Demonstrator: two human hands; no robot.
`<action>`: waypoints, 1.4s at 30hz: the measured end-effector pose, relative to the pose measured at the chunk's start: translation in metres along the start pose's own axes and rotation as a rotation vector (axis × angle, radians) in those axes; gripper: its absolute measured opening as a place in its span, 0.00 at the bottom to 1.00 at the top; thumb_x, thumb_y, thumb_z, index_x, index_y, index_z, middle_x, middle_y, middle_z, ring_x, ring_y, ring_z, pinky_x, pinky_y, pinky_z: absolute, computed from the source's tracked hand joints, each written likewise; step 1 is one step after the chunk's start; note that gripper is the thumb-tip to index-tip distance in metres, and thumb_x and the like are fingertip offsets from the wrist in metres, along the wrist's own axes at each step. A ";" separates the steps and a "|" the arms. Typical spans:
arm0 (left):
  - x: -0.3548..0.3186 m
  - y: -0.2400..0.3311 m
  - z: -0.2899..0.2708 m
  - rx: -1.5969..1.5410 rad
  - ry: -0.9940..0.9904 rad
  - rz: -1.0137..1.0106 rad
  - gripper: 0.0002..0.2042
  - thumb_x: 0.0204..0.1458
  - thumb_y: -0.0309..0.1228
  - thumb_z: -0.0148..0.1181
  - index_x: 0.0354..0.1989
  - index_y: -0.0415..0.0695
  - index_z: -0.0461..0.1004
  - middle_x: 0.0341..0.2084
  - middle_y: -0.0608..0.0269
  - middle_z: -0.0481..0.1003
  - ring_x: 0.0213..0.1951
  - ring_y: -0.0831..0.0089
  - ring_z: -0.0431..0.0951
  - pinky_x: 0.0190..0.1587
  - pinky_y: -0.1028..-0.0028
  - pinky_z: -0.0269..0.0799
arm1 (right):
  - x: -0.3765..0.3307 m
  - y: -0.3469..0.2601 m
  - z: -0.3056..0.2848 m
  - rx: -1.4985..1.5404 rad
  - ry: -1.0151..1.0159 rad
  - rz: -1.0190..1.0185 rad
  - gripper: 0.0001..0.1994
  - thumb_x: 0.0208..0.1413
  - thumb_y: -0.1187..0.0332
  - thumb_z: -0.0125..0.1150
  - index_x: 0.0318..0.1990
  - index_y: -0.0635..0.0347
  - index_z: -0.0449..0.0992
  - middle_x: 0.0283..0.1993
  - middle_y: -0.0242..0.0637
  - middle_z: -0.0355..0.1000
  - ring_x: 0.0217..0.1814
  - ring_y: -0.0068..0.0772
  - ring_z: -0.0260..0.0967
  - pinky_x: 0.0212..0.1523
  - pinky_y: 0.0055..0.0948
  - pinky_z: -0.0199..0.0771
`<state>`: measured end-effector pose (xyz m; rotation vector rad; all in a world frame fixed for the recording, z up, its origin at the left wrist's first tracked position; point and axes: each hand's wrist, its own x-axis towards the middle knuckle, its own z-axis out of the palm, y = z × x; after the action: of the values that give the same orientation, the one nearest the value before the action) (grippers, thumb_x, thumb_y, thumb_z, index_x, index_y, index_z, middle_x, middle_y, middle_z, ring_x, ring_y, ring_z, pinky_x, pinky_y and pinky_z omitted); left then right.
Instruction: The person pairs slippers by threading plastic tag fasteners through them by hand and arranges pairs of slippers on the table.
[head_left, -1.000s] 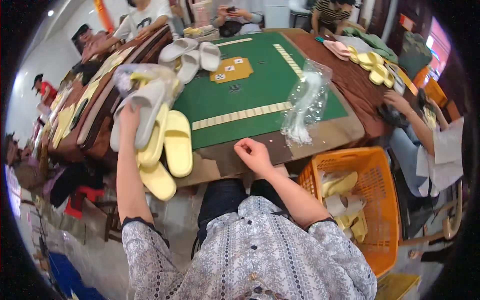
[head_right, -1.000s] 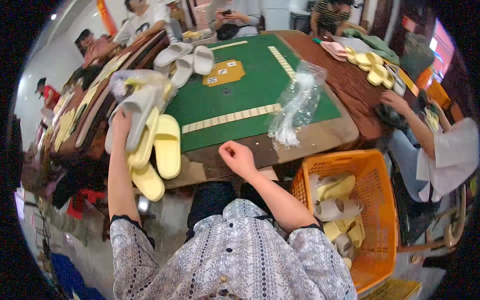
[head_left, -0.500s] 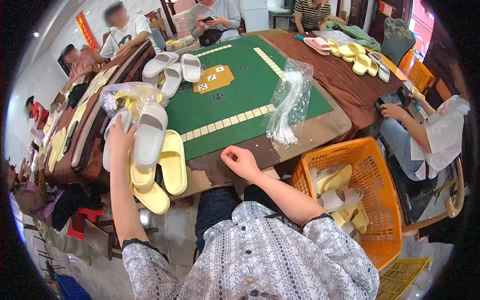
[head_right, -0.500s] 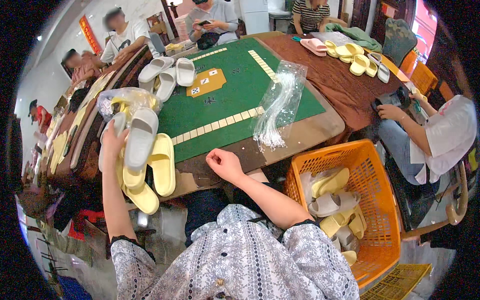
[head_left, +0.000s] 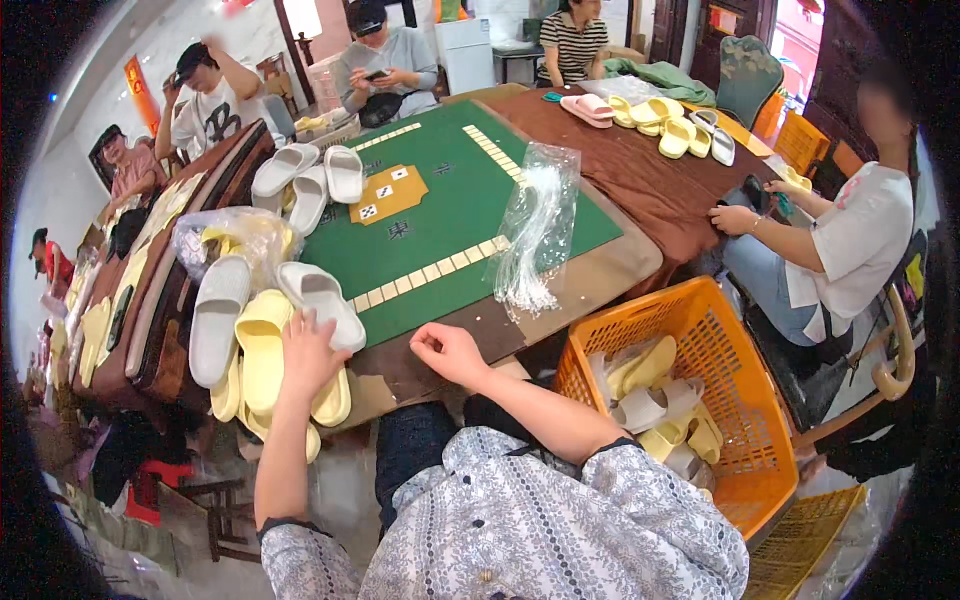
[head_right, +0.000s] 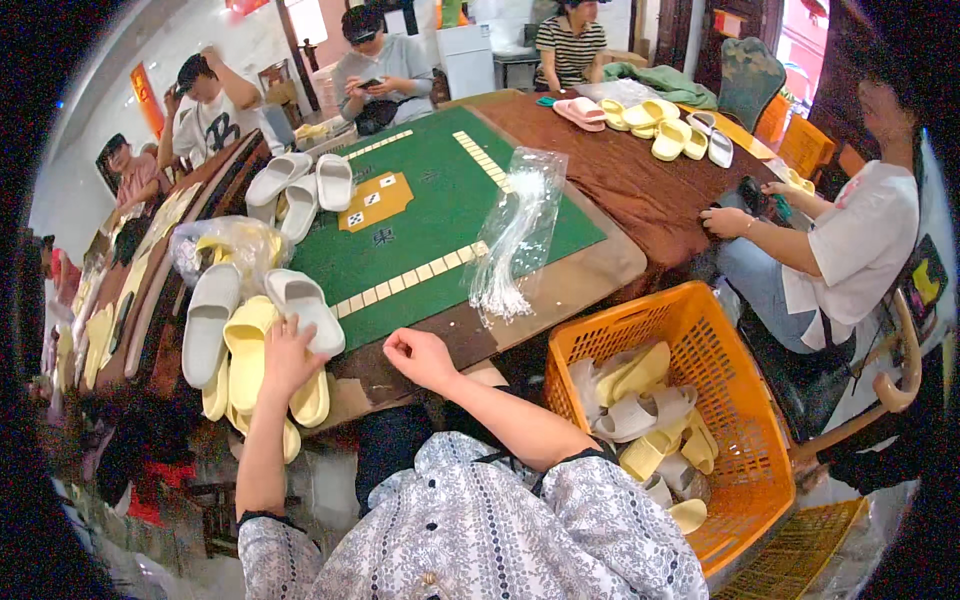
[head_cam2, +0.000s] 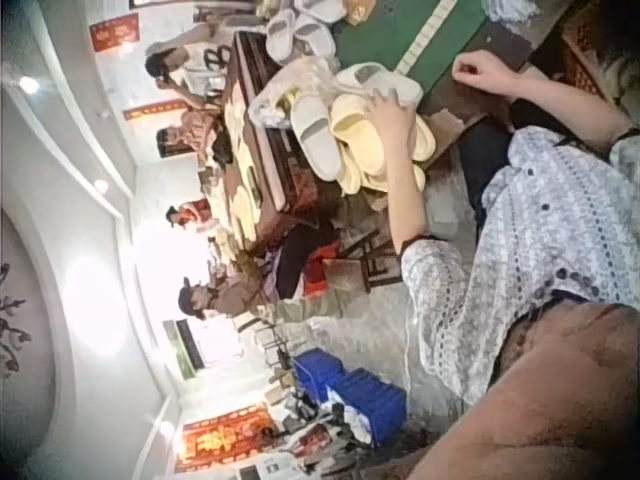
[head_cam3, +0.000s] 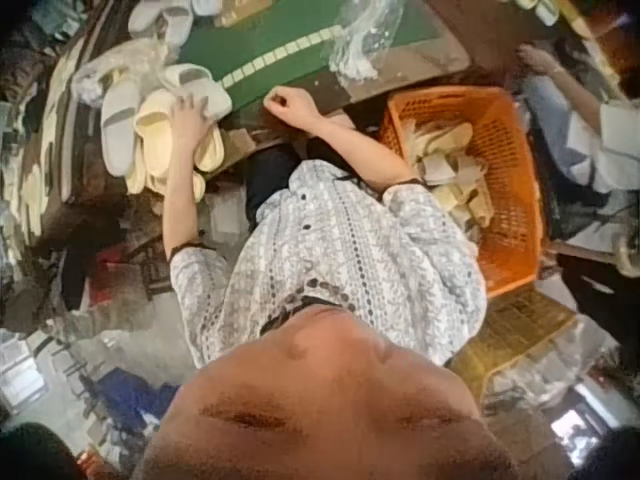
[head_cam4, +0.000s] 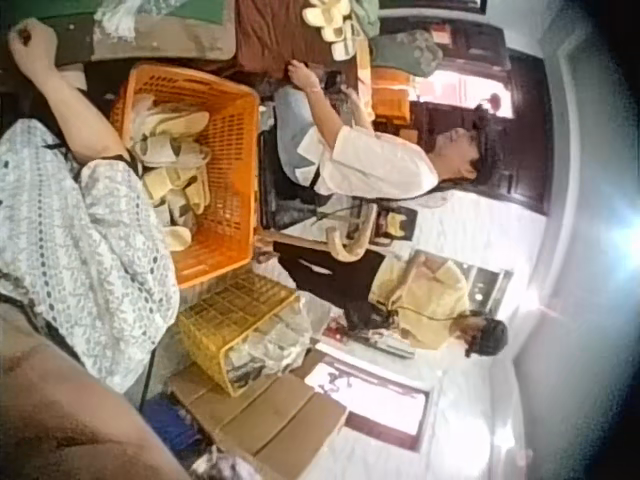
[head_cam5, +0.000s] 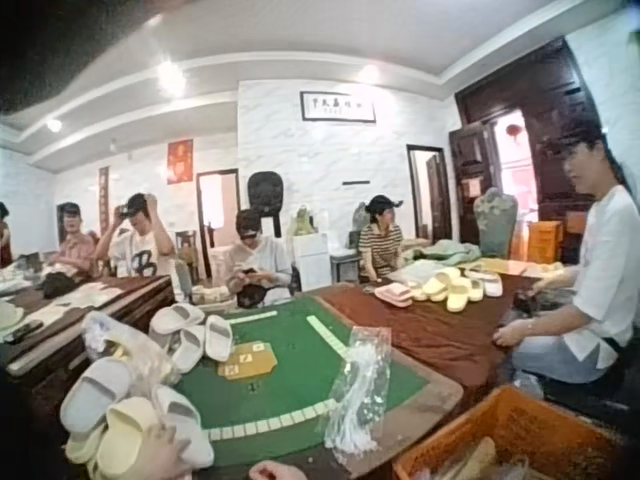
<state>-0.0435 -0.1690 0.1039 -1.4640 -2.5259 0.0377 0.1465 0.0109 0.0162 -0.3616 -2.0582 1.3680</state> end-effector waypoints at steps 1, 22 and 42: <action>-0.001 0.003 0.006 -0.073 0.006 -0.042 0.30 0.40 0.40 0.71 0.55 0.48 0.72 0.63 0.44 0.61 0.63 0.44 0.59 0.65 0.51 0.54 | 0.000 0.000 -0.001 -0.004 0.000 0.005 0.08 0.54 0.63 0.62 0.33 0.59 0.77 0.22 0.32 0.71 0.24 0.27 0.69 0.28 0.29 0.69; -0.003 0.109 0.061 -0.429 0.146 0.247 0.27 0.51 0.42 0.64 0.59 0.46 0.68 0.62 0.44 0.60 0.62 0.46 0.59 0.63 0.54 0.56 | -0.014 0.008 -0.086 0.202 -0.565 0.173 0.09 0.59 0.65 0.61 0.42 0.59 0.77 0.33 0.26 0.74 0.33 0.18 0.68 0.35 0.23 0.71; 0.001 0.113 0.070 -0.522 0.219 0.199 0.22 0.53 0.42 0.62 0.55 0.45 0.72 0.61 0.52 0.64 0.61 0.51 0.63 0.63 0.56 0.57 | -0.393 0.227 -0.267 0.294 0.843 1.089 0.11 0.50 0.59 0.67 0.32 0.56 0.77 0.22 0.26 0.69 0.24 0.24 0.66 0.26 0.26 0.67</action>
<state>0.0382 -0.1048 0.0207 -1.7765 -2.2994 -0.7583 0.5902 0.0873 -0.2569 -1.7352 -0.8861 1.6088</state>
